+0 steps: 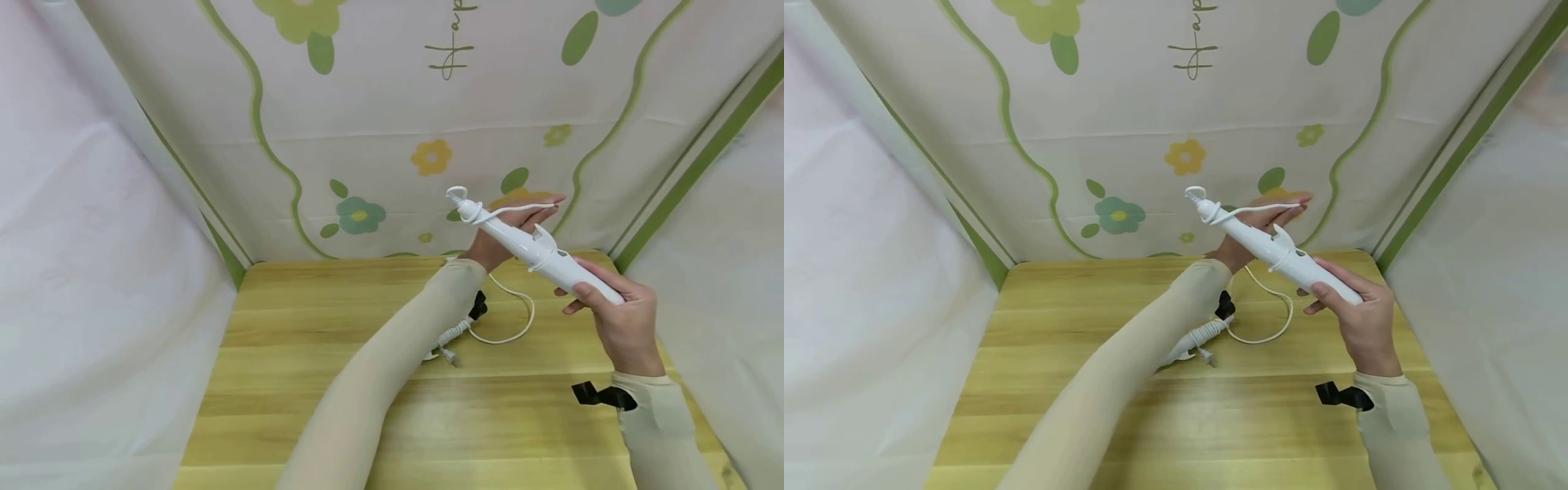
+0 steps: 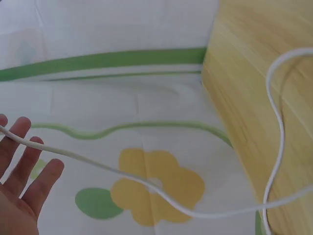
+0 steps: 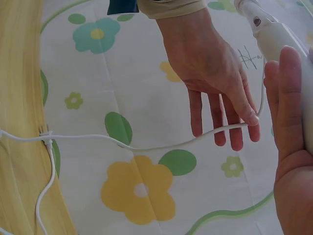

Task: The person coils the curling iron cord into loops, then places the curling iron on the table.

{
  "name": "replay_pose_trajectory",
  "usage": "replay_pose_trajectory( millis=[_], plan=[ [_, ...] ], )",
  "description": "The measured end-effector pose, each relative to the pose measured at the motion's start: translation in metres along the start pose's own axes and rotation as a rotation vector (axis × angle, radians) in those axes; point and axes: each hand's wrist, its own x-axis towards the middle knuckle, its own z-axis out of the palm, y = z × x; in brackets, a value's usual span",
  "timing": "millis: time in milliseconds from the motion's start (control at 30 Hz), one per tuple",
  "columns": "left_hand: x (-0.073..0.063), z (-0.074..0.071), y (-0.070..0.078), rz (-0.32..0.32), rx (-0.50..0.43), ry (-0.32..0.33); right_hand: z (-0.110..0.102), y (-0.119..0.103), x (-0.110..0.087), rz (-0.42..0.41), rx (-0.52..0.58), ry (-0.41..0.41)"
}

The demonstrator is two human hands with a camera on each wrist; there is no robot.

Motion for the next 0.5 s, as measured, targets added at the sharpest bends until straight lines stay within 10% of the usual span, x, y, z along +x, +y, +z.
replay_pose_trajectory(
  millis=[100,233,333,500],
  plan=[
    [0.002,0.004,0.009,-0.021,-0.062,-0.026,0.0,-0.002,0.0,-0.012,-0.005,0.003],
    [0.005,0.01,0.018,0.091,0.297,0.038,0.0,-0.006,0.0,-0.014,-0.011,0.028],
    [0.007,0.015,0.026,0.064,0.467,0.065,-0.001,-0.01,0.0,-0.016,-0.017,0.047],
    [0.014,0.02,0.048,-0.149,-0.088,-0.099,-0.001,-0.014,-0.002,-0.021,-0.03,0.043]
  ],
)
